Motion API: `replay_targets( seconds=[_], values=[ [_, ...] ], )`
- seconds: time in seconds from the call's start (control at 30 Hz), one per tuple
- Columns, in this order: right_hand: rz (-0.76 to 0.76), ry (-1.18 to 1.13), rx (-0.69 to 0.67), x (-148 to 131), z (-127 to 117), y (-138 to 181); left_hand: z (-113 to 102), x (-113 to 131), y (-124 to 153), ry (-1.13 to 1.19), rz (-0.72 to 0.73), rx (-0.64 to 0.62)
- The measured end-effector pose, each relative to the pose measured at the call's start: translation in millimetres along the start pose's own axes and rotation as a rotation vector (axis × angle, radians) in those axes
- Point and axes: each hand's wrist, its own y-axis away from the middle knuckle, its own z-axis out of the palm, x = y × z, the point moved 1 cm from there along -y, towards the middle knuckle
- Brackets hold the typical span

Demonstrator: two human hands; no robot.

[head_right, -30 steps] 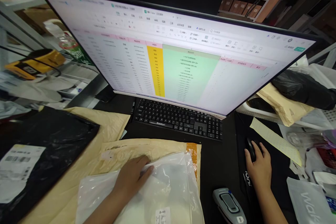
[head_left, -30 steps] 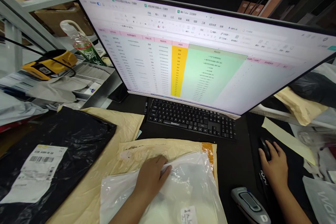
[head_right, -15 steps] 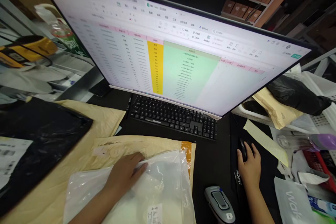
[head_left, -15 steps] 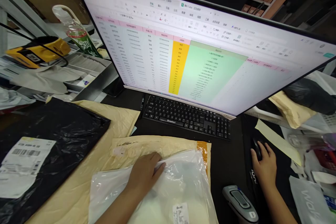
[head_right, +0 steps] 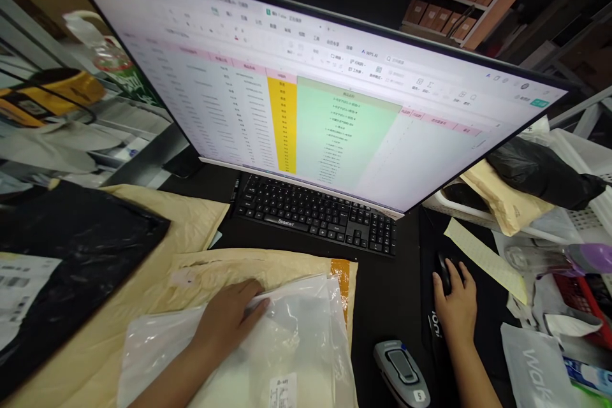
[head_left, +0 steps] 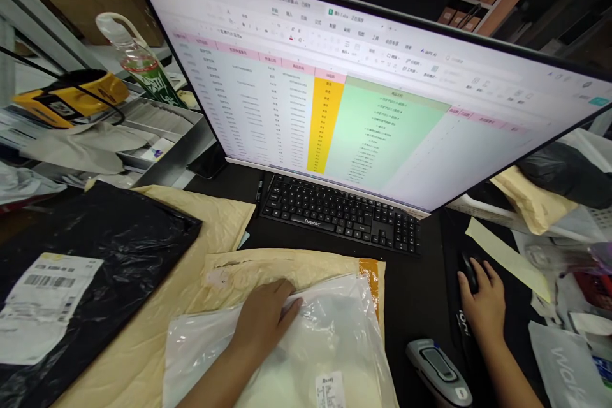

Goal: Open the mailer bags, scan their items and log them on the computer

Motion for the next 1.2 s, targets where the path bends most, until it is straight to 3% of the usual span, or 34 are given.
replay_targets(
  seconds=[1.2],
  values=[
    [-0.012, 0.031, 0.017, -0.2, 0.7, -0.1, -0.3, -4.8, 0.4, 0.06, 0.017, 0.018]
  ],
)
